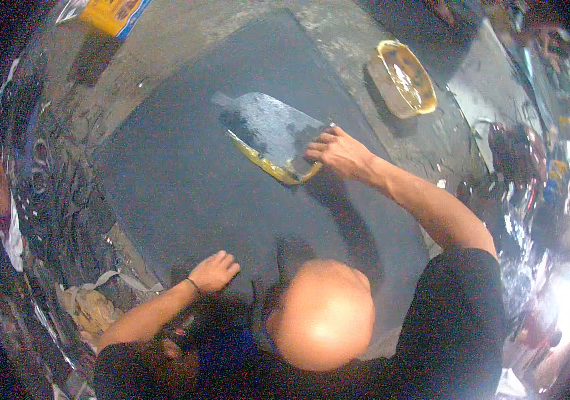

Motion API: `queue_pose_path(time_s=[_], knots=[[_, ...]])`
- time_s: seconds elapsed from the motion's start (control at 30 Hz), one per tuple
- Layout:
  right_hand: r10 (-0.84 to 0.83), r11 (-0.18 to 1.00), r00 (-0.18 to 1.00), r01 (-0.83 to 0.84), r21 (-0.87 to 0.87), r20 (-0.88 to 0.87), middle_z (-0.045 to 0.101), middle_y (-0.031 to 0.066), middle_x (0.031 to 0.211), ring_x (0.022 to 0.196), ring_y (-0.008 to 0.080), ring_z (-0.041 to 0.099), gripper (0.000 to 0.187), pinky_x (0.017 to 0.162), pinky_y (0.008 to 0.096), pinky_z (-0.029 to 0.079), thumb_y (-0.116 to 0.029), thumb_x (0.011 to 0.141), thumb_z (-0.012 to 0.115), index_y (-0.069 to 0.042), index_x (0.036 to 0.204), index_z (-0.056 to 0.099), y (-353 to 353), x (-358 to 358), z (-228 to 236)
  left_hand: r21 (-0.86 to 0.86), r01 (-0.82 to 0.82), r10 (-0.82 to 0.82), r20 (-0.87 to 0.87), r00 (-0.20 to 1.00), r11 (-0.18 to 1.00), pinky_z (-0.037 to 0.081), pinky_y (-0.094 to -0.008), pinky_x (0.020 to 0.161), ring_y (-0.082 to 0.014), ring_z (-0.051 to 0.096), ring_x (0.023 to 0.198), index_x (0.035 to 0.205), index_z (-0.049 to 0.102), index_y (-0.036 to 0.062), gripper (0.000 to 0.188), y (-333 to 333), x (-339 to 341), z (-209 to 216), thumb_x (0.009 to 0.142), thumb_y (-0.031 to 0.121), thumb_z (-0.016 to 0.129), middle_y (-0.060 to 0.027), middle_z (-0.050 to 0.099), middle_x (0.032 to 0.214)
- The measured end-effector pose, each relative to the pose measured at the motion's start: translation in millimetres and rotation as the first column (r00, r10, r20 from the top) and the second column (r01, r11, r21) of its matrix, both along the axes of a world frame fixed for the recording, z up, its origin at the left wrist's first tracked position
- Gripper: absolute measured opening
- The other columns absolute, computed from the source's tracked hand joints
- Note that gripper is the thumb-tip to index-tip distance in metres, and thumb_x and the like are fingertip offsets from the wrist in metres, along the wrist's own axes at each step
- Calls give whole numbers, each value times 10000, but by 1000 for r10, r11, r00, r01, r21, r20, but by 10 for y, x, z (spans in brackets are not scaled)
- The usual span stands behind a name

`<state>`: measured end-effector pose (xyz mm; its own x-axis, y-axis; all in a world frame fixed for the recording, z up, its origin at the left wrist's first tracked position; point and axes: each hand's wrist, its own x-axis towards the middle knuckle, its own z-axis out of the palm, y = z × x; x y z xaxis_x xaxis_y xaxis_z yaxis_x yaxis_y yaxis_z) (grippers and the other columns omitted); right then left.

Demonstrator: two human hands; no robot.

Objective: The person pours yellow glue from a container onto a black rubber mat and spreads it evenly using a small scraper. The person then lifts and repositions the mat before continuing to apply more glue to another section.

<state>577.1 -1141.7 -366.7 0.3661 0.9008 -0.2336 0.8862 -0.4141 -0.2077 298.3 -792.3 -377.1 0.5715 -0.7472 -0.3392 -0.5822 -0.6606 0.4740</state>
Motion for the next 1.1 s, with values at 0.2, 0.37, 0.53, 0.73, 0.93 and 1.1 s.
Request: queue_pose_path(time_s=[0.2,0.37,0.53,0.73,0.93,1.1], knots=[[-325,941,939,309,-136,-112,619,56,1234,1182,251,554,513,1009,431,404,-23,744,608,-142,1243,589,-1218,-1052,351,201,-230,235,-1,972,952,515,-428,766,-341,580,946,926,557,76,115,1069,422,490,813,101,561,-134,572,935],[-796,362,462,881,304,-391,661,163,1131,1082,313,629,405,928,386,487,35,776,588,-65,1165,633,-1279,-1369,990,745,-327,479,13,878,581,473,-467,916,-385,521,1143,1201,528,64,384,2348,420,1227,866,216,640,-191,533,1228],[-913,-315,-29,683,659,-407,682,129,995,909,164,629,313,809,298,497,-162,914,636,70,1123,609,-1215,-1416,1753,584,-409,378,181,908,702,444,-475,956,-455,508,1134,1247,538,30,583,3046,548,860,860,455,640,-250,525,1275],[-924,-381,-379,915,130,-39,643,268,1110,1081,394,612,494,956,425,471,-319,800,666,43,1135,645,-1181,-1754,211,64,-501,468,271,841,863,359,-450,1048,-384,427,1254,1304,463,33,459,2434,1621,133,909,228,593,-202,445,1357],[-862,-476,-487,873,104,143,642,230,1129,1054,407,612,486,927,474,479,-284,837,573,-2,1233,578,-636,-1528,-154,-181,-612,627,398,670,770,306,-463,1065,-353,376,1305,1320,457,33,450,2184,2600,-394,957,289,531,-166,415,1406],[-882,-470,-469,883,-16,38,653,217,1093,1033,412,614,438,907,486,480,-296,844,566,-55,1208,602,-57,-950,-74,-233,-758,730,538,421,609,253,-479,1064,-316,362,1317,1289,482,76,423,2016,2658,-733,956,336,511,-121,435,1405]])
